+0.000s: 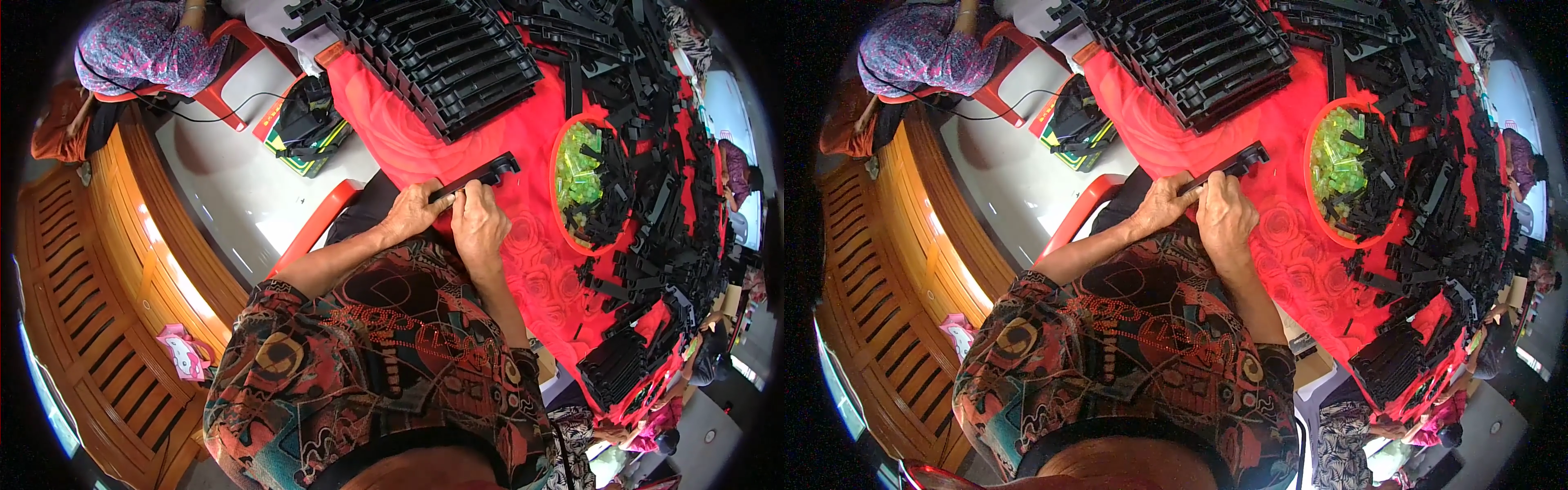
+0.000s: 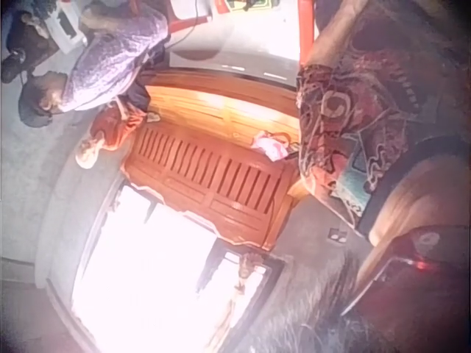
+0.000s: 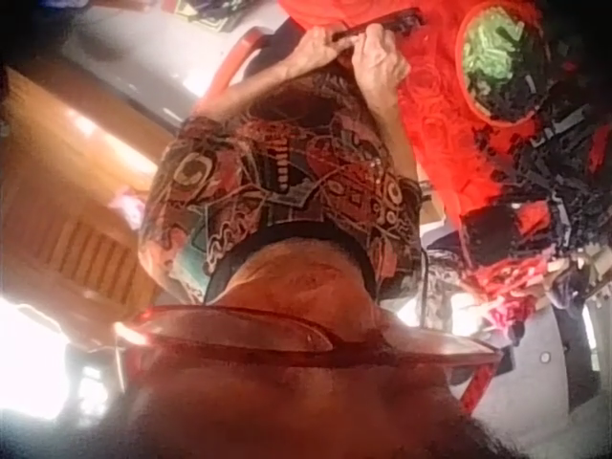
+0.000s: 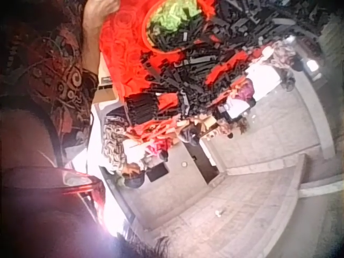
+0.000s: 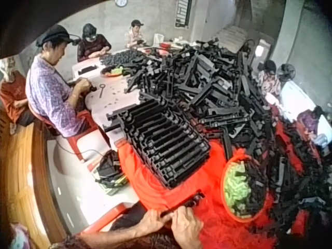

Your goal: The person assembles plastic components by taking small pieces from a bowl, inserting them into black plastic parts by hand, and stacking the assembled parts.

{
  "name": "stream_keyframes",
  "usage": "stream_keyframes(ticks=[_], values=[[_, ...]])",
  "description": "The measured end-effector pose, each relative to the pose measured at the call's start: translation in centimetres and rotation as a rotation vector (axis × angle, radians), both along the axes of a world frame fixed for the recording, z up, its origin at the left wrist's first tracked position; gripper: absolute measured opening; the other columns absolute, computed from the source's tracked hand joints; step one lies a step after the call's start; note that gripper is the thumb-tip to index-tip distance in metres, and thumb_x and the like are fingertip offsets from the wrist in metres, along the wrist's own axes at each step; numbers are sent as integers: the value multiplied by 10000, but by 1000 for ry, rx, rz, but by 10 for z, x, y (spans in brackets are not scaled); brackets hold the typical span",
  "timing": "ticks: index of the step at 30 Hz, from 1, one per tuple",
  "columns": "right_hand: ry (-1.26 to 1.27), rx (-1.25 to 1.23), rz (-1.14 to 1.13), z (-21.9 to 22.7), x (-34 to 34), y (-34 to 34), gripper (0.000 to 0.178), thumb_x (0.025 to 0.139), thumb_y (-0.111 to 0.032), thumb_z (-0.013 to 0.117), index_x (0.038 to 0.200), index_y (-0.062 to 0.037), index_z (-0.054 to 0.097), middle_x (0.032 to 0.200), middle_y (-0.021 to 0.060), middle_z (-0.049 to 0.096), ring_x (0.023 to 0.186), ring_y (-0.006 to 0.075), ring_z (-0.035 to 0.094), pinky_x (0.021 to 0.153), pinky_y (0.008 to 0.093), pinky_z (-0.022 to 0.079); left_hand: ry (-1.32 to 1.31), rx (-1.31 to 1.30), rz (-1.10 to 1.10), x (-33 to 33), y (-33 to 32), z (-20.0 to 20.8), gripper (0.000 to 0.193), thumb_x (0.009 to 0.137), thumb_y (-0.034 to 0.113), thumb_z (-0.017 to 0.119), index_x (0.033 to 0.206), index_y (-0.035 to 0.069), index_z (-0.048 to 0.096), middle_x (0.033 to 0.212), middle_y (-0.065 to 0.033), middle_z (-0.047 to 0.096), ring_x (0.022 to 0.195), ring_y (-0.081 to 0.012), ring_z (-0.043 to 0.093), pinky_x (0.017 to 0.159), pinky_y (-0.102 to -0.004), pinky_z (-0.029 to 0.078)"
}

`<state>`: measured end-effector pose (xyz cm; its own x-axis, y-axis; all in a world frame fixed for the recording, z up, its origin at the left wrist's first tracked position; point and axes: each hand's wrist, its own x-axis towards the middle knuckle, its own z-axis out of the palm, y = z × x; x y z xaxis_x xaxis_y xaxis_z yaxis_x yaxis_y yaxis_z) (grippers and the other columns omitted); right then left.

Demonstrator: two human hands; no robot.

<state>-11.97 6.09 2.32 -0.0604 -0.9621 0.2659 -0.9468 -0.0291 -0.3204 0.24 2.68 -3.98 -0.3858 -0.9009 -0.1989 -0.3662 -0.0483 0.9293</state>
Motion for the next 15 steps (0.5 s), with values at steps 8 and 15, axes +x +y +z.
stream_keyframes(ticks=[8,15], values=[[60,-55,51,-6,-6,-3,143,789,-103,581,762,-45,454,691,134,507,556,313,559,470,412,428,-75,21,9,-7,-3,4,325,806,321,625,864,3,596,600,-238,530,641,-382,578,574,-431,433],[122,-100,96,-1,-6,-6,133,761,-100,593,760,-46,472,669,111,500,541,274,567,469,364,455,-123,9,-46,0,-3,10,329,838,330,571,913,11,577,638,-236,560,693,-388,586,625,-450,439]])
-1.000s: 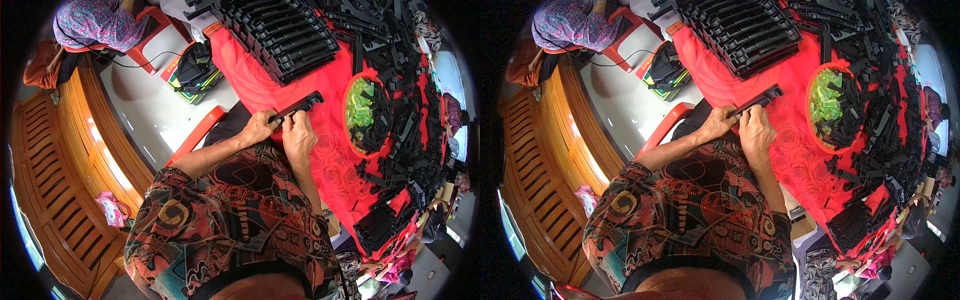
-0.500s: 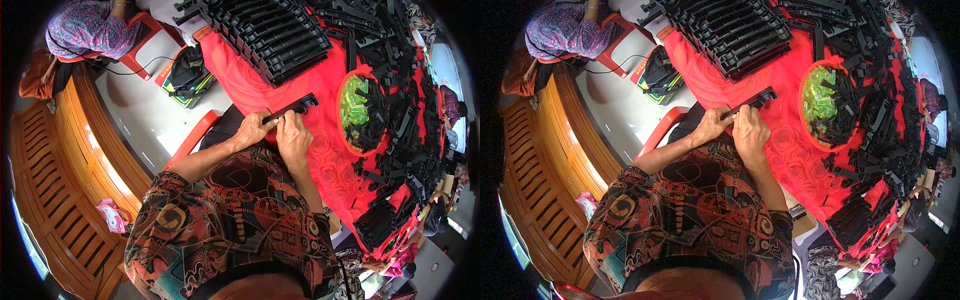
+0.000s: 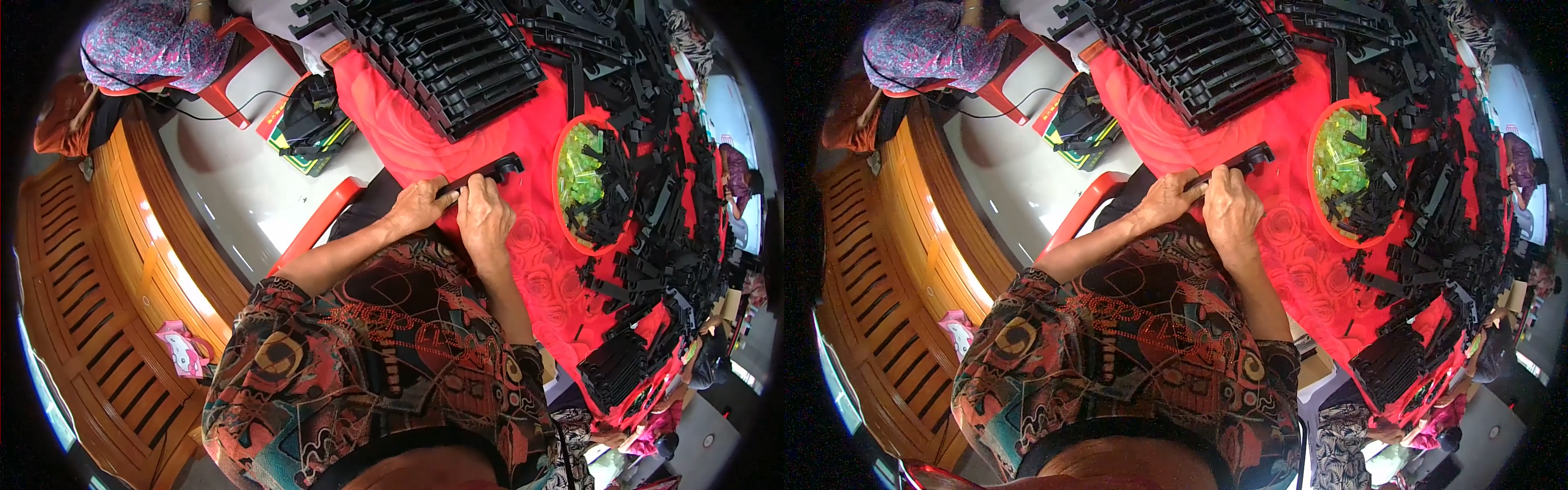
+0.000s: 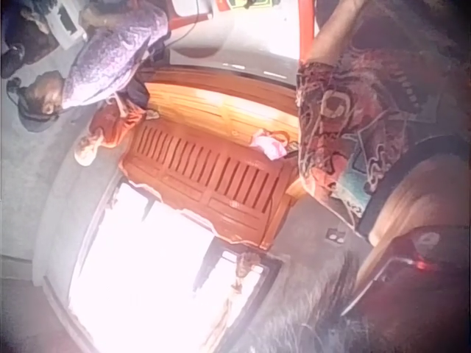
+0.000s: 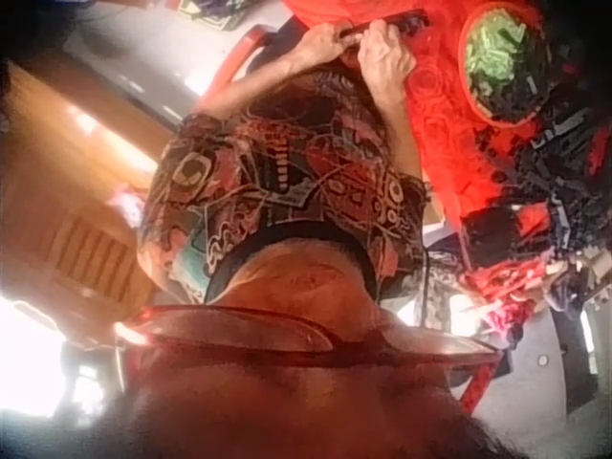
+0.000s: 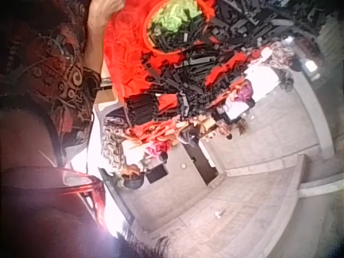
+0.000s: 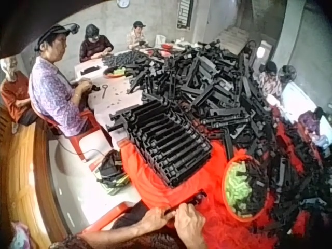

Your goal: The person assembles plastic components by taking small pieces from a bowl, inserting them into black plastic parts by hand, and stacking the assembled parts.

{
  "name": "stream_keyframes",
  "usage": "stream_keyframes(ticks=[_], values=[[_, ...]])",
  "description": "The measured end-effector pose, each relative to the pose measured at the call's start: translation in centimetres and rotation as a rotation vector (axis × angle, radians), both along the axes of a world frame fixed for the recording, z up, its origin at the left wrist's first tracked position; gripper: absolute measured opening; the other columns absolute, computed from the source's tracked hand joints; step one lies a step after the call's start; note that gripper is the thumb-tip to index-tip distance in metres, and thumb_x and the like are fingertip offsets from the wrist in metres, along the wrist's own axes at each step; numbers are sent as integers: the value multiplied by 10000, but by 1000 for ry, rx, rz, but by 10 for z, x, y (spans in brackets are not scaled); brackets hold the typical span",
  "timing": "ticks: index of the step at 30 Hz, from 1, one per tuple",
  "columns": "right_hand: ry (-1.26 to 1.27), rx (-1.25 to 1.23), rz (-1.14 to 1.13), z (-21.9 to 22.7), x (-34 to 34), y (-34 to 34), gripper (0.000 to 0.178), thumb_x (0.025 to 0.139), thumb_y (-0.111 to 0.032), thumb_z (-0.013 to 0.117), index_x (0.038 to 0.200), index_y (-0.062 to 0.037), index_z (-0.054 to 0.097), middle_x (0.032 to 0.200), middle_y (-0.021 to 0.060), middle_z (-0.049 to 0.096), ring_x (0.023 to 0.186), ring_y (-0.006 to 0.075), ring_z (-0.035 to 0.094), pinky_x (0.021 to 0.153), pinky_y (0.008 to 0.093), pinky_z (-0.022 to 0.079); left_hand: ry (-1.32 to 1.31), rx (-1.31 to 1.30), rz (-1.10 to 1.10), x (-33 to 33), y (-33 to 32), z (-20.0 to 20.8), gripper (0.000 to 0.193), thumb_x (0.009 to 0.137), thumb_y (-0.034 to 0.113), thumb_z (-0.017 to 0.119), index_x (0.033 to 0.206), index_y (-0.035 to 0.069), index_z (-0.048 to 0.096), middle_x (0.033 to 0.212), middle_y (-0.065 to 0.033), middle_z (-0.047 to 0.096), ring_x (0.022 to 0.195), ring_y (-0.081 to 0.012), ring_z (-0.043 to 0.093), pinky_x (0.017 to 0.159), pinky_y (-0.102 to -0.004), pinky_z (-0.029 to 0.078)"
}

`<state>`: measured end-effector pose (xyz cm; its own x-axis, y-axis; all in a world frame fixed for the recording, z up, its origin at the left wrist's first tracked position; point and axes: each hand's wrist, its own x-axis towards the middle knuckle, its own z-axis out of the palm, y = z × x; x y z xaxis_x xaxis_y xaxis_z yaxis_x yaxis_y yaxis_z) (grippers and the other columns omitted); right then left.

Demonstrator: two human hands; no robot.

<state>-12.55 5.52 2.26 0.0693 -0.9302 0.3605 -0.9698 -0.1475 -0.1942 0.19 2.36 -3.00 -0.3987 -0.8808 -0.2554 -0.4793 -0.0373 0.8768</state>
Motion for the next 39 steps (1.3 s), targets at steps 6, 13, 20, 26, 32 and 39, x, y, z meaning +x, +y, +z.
stream_keyframes(ticks=[6,13,20,26,32,39], values=[[-163,183,42,2,-5,2,183,775,-127,627,813,-29,478,770,136,559,645,335,572,526,427,438,-53,32,-117,11,0,1,327,879,287,540,967,-27,552,644,-180,578,623,-250,619,594,-385,451],[-543,171,-64,0,-22,-8,139,766,-117,636,791,-25,536,722,123,587,638,296,581,569,393,447,-98,214,-190,13,-11,5,380,861,341,523,835,-36,553,622,-187,585,666,-296,622,628,-413,460],[-589,225,109,-6,-40,-5,120,777,-40,550,883,-33,606,814,139,623,737,289,618,639,360,479,-141,166,-264,9,-20,4,392,871,332,507,847,-55,558,680,-207,605,717,-314,632,657,-431,457],[-500,223,140,-11,-37,-3,134,777,-54,545,901,-31,589,816,140,609,731,321,604,630,395,472,-132,33,-314,6,-24,-4,376,879,305,501,878,-68,547,709,-195,625,704,-303,639,661,-400,483],[-651,215,157,-16,-37,-5,123,811,-64,524,902,-12,589,807,150,613,704,276,609,624,354,477,13,473,-115,-2,-23,25,301,871,270,533,851,-29,566,628,-84,617,512,-153,595,509,-291,490],[-1564,-9,138,-3,-47,-1,335,924,-164,333,846,65,566,485,-43,279,402,50,249,385,216,236,20,394,-42,2,-12,15,359,865,346,537,747,9,572,541,-51,573,435,-128,539,449,-273,450]])
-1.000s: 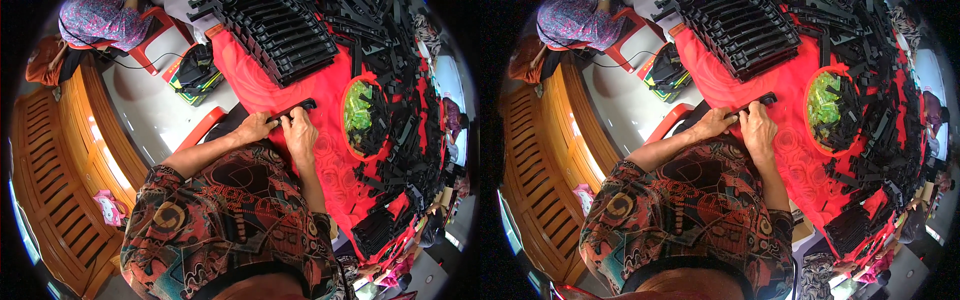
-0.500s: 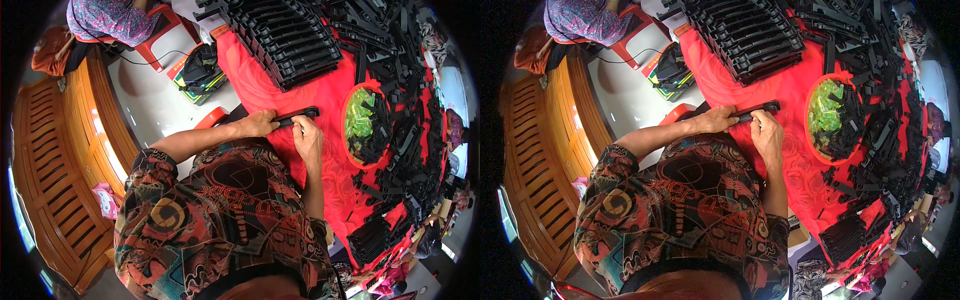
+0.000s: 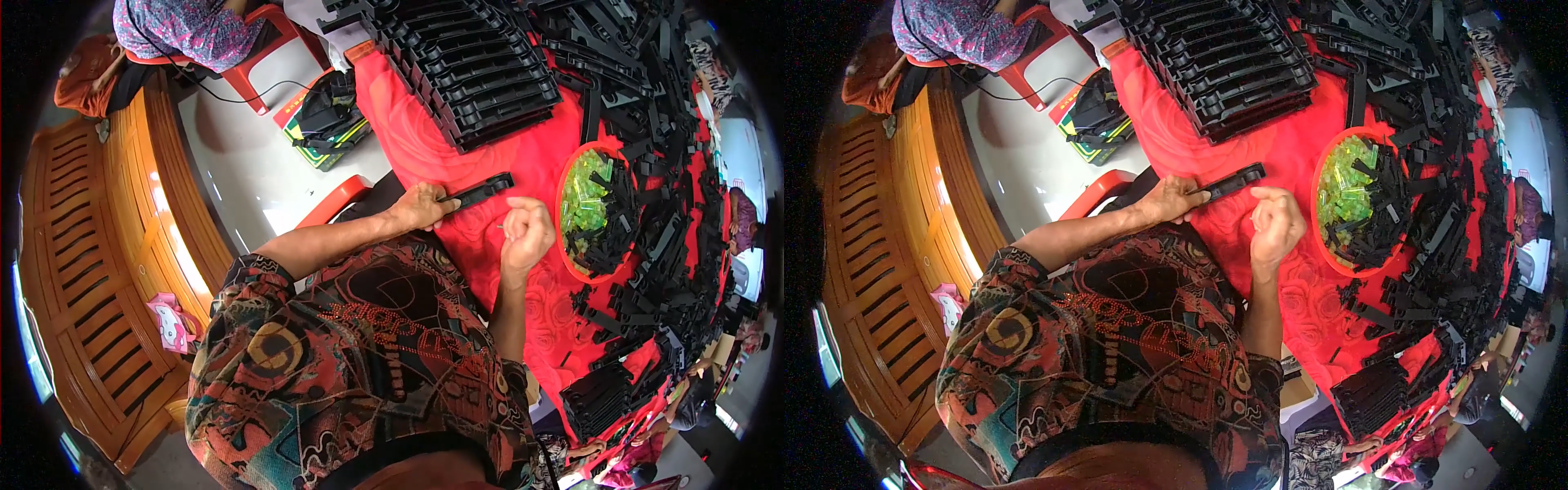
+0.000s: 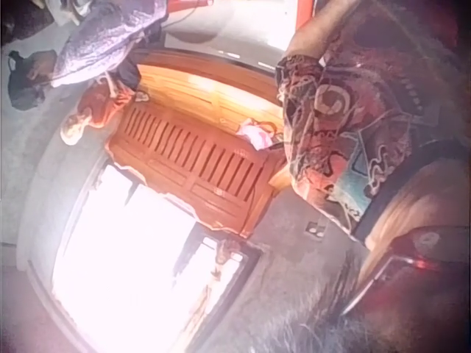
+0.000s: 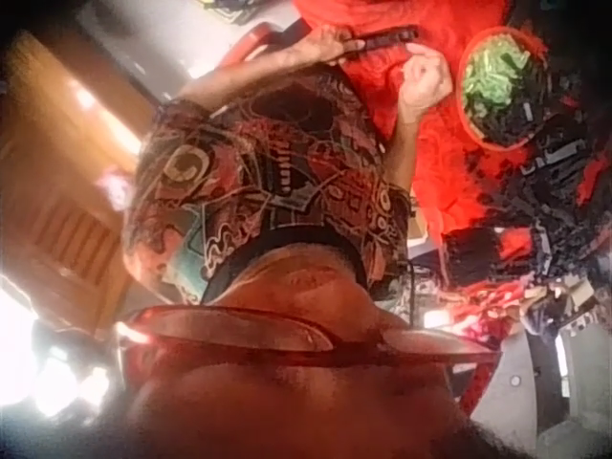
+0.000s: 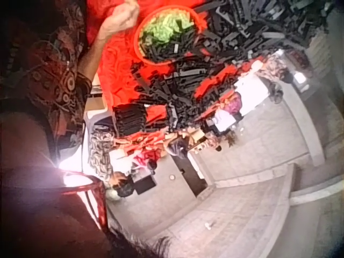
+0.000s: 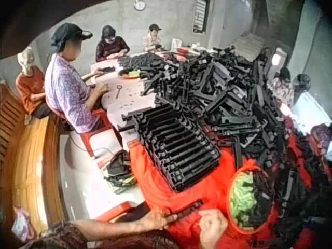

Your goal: The person assembles plastic components by taking small pieces from a bowl, inserting them into black plastic parts by hand, and stacking the assembled parts.

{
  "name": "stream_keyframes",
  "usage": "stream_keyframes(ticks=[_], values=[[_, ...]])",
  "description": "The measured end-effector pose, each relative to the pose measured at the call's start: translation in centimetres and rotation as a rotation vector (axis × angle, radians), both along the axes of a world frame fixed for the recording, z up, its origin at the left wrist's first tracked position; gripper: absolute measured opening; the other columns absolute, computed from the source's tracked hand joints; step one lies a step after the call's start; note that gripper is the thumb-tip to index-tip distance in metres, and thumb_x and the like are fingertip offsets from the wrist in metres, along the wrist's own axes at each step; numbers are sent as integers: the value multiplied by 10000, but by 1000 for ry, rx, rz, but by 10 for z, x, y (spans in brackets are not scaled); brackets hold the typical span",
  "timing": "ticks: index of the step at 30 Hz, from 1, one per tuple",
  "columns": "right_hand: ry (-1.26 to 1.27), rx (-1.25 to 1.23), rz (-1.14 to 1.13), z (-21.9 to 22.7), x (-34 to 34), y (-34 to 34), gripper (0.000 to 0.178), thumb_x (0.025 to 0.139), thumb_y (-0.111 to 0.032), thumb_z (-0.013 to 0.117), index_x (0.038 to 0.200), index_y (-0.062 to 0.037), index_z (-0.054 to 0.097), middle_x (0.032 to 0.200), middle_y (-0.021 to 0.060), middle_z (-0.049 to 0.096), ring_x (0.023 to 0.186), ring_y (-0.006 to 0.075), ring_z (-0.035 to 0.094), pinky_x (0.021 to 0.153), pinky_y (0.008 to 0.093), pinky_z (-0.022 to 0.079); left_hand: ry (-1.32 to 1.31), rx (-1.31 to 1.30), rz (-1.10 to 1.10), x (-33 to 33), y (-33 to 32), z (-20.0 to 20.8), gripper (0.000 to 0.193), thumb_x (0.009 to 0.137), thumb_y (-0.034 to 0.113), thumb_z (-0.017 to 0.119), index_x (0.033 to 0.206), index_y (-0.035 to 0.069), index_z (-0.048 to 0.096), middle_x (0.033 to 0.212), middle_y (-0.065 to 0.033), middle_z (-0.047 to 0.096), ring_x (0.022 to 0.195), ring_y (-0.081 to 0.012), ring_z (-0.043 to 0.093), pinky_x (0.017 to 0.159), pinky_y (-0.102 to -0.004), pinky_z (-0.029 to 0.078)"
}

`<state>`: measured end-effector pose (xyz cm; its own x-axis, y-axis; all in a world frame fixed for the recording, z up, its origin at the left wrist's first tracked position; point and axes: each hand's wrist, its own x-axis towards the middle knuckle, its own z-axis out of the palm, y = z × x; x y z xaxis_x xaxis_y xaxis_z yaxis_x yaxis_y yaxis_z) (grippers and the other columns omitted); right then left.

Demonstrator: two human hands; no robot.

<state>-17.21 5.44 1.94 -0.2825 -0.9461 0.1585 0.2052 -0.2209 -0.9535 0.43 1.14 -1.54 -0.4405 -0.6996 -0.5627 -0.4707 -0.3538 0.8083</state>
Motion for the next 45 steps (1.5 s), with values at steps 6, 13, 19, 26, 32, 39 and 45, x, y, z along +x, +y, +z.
stream_keyframes(ticks=[6,13,19,26,32,39,45], values=[[-338,-192,56,21,21,-20,263,898,-121,342,970,73,505,490,-31,254,386,55,225,369,206,221,52,71,121,1,7,7,368,863,341,563,670,29,537,506,-29,520,425,-106,479,427,-263,384],[-298,-30,35,3,35,-38,261,850,-80,318,976,56,502,498,-22,253,367,70,217,353,212,234,-55,22,73,-1,6,-4,431,817,422,578,669,18,557,515,-91,548,467,-199,555,494,-348,437],[-328,11,26,-3,37,-41,202,886,-64,344,953,38,505,519,-27,299,379,53,257,346,206,246,-90,-115,66,-3,10,-13,409,843,394,565,714,6,560,516,-75,548,467,-162,551,468,-311,432],[-310,58,24,-8,38,-42,191,873,-69,353,928,31,506,534,-31,304,391,47,258,349,203,242,-72,-58,113,-4,11,-20,450,783,448,595,693,8,586,585,-170,570,606,-290,599,581,-409,443],[-265,101,-16,-8,40,-41,184,864,-84,372,901,26,514,542,-28,318,397,49,270,351,205,249,-64,-79,90,-3,12,-17,433,794,436,585,721,9,592,607,-184,578,643,-315,600,610,-419,442],[-159,104,-51,-10,49,-43,190,828,-65,370,862,28,532,543,-27,327,410,56,298,356,212,275,-94,-113,94,-2,11,-14,431,792,423,586,724,-2,581,623,-215,570,667,-345,597,618,-431,444],[-112,99,-55,-14,51,-46,184,817,-50,367,844,26,532,531,-24,341,404,54,309,358,209,280,-99,-196,75,-5,12,-17,421,802,399,574,730,-17,571,626,-228,566,672,-373,593,616,-442,448]])
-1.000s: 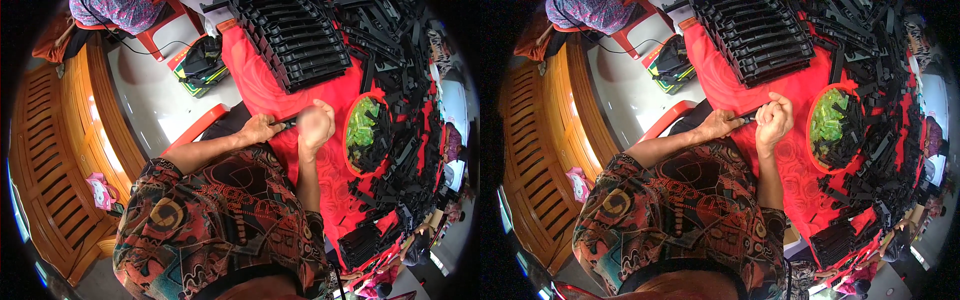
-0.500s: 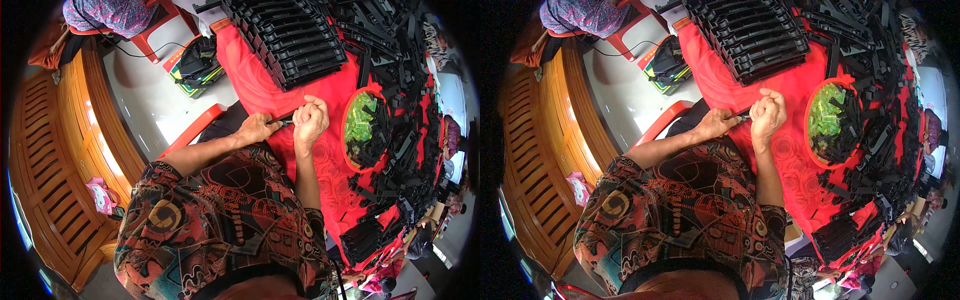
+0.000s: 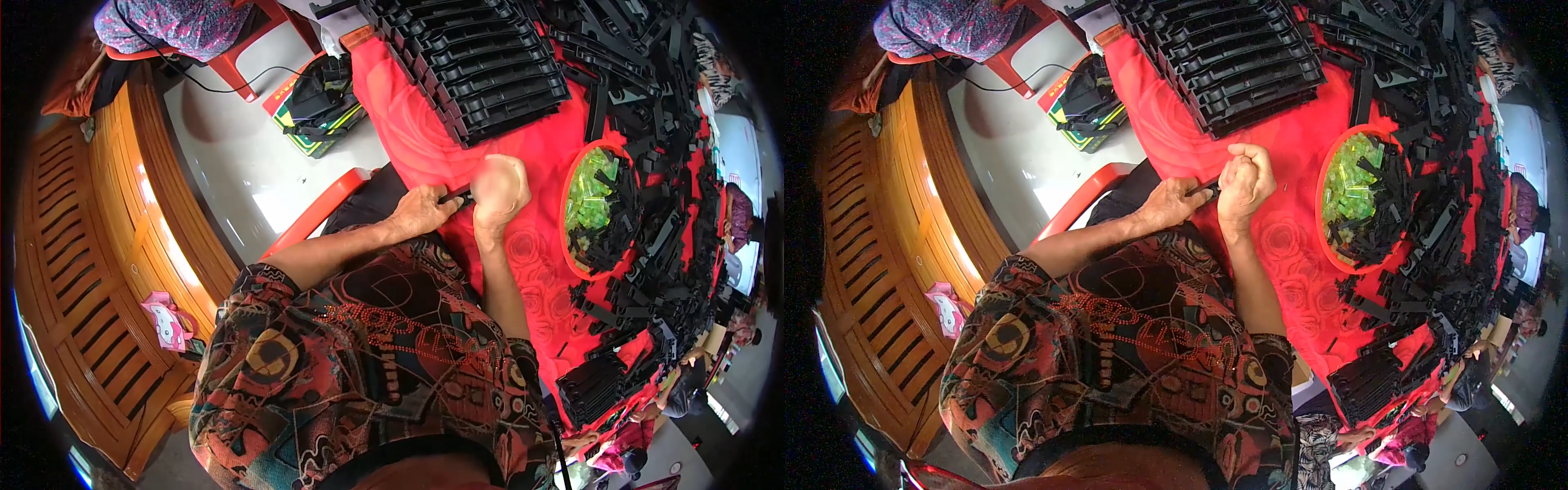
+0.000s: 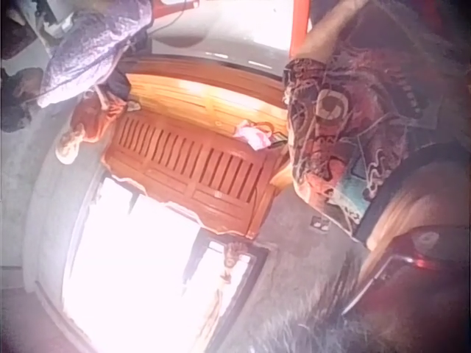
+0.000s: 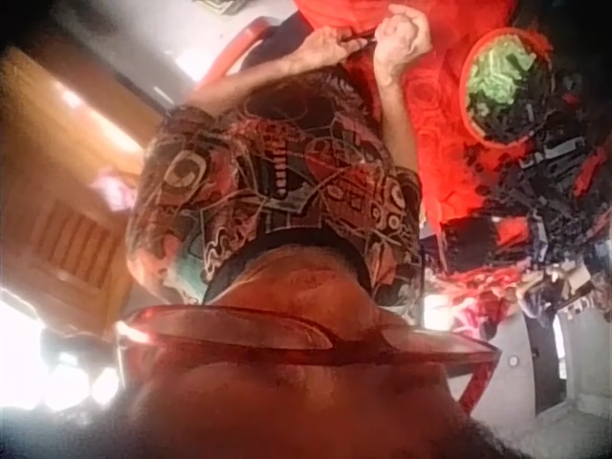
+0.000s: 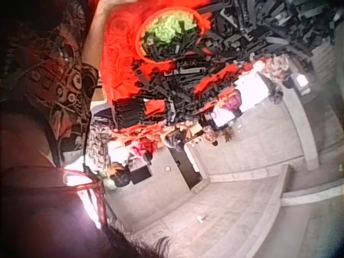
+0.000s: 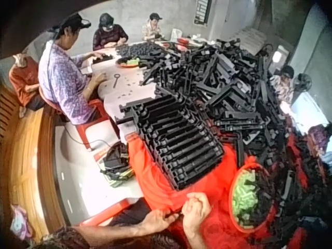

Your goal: The person assembles plastic components by taking small pieces from a bowl, inserting them into black plastic parts by hand, and stacking the assembled parts.

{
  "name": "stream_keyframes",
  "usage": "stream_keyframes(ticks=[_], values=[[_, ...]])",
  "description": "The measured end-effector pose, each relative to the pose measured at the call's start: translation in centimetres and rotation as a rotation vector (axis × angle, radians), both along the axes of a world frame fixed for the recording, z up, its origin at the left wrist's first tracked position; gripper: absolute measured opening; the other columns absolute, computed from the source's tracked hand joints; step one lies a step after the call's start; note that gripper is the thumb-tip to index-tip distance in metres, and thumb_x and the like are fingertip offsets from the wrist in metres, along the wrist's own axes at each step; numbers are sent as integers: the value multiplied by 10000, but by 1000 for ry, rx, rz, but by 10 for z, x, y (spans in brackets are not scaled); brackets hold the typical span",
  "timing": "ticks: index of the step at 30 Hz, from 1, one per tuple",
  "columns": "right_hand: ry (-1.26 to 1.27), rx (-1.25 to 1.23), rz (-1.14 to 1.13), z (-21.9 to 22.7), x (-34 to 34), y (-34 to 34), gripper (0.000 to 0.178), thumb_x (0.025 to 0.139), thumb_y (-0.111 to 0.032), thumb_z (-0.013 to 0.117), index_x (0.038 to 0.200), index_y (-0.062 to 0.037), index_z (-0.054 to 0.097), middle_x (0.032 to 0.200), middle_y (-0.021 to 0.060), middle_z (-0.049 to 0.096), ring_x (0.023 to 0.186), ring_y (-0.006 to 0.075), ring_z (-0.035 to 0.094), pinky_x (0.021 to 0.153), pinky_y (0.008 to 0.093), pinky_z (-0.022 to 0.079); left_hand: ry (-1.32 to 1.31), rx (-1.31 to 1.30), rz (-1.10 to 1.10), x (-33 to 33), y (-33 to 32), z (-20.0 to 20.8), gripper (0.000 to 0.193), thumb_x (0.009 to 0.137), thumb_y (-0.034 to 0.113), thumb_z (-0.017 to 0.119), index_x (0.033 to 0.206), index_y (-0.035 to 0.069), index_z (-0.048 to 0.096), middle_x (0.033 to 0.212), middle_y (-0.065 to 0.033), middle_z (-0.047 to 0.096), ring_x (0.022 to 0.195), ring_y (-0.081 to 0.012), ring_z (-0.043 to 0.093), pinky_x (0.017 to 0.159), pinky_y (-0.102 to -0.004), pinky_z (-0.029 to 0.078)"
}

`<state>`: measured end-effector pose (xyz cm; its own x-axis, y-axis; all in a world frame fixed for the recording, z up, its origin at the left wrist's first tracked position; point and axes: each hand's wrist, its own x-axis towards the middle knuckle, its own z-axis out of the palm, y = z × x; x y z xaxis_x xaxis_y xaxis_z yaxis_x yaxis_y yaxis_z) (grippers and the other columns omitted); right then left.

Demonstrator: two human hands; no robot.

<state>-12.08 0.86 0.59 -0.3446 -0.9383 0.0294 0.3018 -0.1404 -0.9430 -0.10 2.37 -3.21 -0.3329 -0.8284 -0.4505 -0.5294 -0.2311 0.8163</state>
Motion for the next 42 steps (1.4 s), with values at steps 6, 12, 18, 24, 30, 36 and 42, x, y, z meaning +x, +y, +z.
stream_keyframes(ticks=[6,12,18,24,30,36,42], values=[[79,43,-11,2,3,-8,174,815,-39,364,827,19,527,517,-13,370,392,56,328,351,213,286,128,31,25,-3,5,-2,375,858,334,541,743,-22,562,577,-152,557,575,-264,574,552,-382,441],[-184,-70,-46,10,-7,9,192,873,-63,340,873,29,508,502,-26,282,364,65,242,334,226,226,169,12,50,1,8,-5,368,838,328,581,748,-27,550,582,-181,566,574,-302,595,573,-388,452],[-309,-243,-141,24,-39,37,195,889,-71,330,889,18,504,491,-30,260,368,62,204,343,217,227,296,20,132,7,8,2,290,827,241,628,812,-23,508,563,-106,548,522,-180,564,491,-343,437],[-113,-164,-248,3,-45,46,161,892,-55,367,901,19,510,505,-31,272,381,57,236,355,219,240,355,-13,96,14,9,16,365,841,305,611,914,-22,468,666,-75,531,579,-150,525,520,-300,431],[249,-69,-319,-20,-36,50,110,863,-5,414,871,11,522,520,-22,338,424,47,297,388,216,243,309,-265,18,27,11,30,596,709,353,737,1021,-19,392,700,-134,482,665,-248,494,639,-380,421],[225,-5,-311,-39,-37,55,102,838,-4,449,865,-4,547,553,-49,384,455,24,322,412,199,233,87,-745,24,40,-22,80,347,800,278,647,954,-4,516,821,-199,539,750,-384,568,614,-442,456],[346,-9,-307,-59,-40,55,94,841,-6,471,885,17,551,637,-26,459,521,28,373,466,189,292,-300,-1359,79,47,-112,113,364,714,249,685,979,30,569,818,-118,510,749,-282,506,636,-380,417]])
